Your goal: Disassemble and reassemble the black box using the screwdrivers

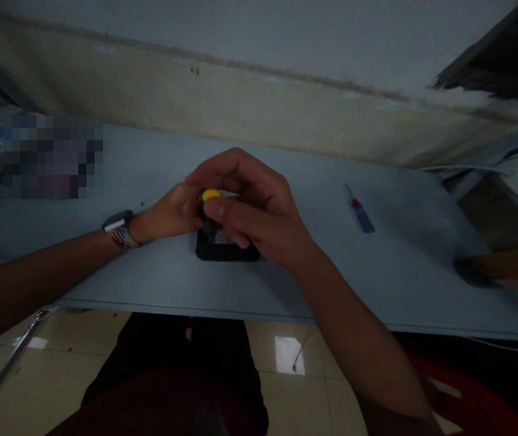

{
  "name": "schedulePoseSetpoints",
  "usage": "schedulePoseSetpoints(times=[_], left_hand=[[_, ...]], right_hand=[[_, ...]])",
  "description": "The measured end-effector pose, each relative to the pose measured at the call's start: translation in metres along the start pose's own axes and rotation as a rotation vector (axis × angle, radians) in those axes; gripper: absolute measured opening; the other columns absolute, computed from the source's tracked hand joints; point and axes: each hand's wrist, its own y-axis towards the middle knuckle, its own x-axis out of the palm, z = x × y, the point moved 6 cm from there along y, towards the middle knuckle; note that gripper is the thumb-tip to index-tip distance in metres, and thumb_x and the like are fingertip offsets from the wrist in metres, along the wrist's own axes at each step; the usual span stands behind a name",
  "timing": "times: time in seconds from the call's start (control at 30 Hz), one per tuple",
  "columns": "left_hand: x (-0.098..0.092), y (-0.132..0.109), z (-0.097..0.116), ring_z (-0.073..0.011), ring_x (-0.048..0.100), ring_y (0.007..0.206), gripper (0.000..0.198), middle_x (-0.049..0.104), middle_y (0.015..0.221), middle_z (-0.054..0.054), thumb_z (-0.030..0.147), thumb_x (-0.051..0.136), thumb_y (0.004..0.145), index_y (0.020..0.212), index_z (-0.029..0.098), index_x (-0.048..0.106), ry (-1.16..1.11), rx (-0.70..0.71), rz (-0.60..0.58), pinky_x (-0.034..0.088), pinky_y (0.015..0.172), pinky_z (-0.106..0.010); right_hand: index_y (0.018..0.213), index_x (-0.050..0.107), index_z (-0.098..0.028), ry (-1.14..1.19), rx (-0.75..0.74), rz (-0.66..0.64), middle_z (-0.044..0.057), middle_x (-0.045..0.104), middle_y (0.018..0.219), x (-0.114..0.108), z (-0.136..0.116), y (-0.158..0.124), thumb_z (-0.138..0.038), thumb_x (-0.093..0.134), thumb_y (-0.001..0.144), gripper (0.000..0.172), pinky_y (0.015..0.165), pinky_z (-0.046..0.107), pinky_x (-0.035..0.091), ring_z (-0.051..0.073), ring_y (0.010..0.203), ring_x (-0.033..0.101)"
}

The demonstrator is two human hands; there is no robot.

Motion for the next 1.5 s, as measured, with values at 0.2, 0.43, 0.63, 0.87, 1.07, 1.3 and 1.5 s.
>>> schedulePoseSetpoints(times=[0.2,0.43,0.63,0.87,1.07,1.3,1.5], left_hand=[[0.000,0.000,0.000,-0.0216,0.070,0.102,0.018,0.073,0.109,-0.006,0.029,0.079,0.092,0.105,0.020,0.071,-0.016,-0.043,-0.018,0.060,0.092,-0.037],[0.001,0.000,-0.002,-0.0199,0.069,0.096,0.019,0.071,0.107,-0.006,0.026,0.079,0.091,0.108,0.022,0.072,0.037,0.010,-0.005,0.060,0.088,-0.036],[0.001,0.000,-0.003,-0.0182,0.069,0.094,0.018,0.071,0.105,-0.005,0.023,0.078,0.090,0.108,0.021,0.073,0.018,0.001,-0.002,0.059,0.086,-0.033],[0.000,0.000,0.001,-0.0194,0.070,0.097,0.020,0.073,0.109,-0.006,0.021,0.078,0.089,0.109,0.020,0.074,-0.002,-0.031,-0.002,0.060,0.085,-0.033],[0.001,0.000,-0.001,-0.0199,0.070,0.097,0.020,0.073,0.110,-0.006,0.023,0.078,0.089,0.108,0.020,0.074,-0.001,-0.039,0.011,0.060,0.086,-0.035],[0.002,0.000,-0.004,-0.0197,0.070,0.099,0.019,0.072,0.109,-0.006,0.022,0.079,0.090,0.108,0.020,0.074,0.035,0.010,0.012,0.059,0.089,-0.035],[0.002,0.000,-0.002,-0.0180,0.069,0.095,0.017,0.070,0.104,-0.004,0.019,0.077,0.090,0.106,0.020,0.074,0.057,0.033,0.015,0.059,0.087,-0.033]], right_hand=[[0.105,0.085,-0.022,0.028,-0.067,-0.025,0.005,0.084,0.103,-0.001,-0.002,0.000,-0.024,0.077,0.094,0.014,0.035,0.020,0.038,0.005,0.044,0.053],[0.090,0.076,-0.023,-0.021,-0.057,0.090,0.002,0.082,0.089,-0.007,0.002,0.001,-0.025,0.087,0.085,0.013,0.033,0.020,0.037,0.006,0.040,0.046],[0.103,0.079,-0.028,0.040,-0.075,-0.016,0.001,0.080,0.091,-0.004,0.005,0.000,-0.023,0.082,0.085,0.019,0.041,0.019,0.036,0.011,0.055,0.054],[0.101,0.086,-0.025,0.052,-0.027,0.010,0.004,0.076,0.087,-0.003,0.003,0.002,-0.033,0.073,0.094,0.017,0.039,0.021,0.028,0.010,0.052,0.043],[0.094,0.084,-0.027,-0.066,-0.051,0.100,0.004,0.076,0.089,-0.010,0.006,0.000,-0.038,0.083,0.087,0.013,0.046,0.025,0.036,0.015,0.063,0.054],[0.094,0.082,-0.029,-0.026,-0.212,0.046,0.000,0.079,0.088,-0.005,0.000,0.006,-0.019,0.083,0.084,0.015,0.071,0.028,0.059,0.015,0.071,0.062],[0.097,0.078,-0.026,-0.010,-0.144,0.019,-0.002,0.074,0.082,0.000,-0.002,0.005,-0.021,0.091,0.082,0.021,0.053,0.022,0.047,0.012,0.063,0.056]])
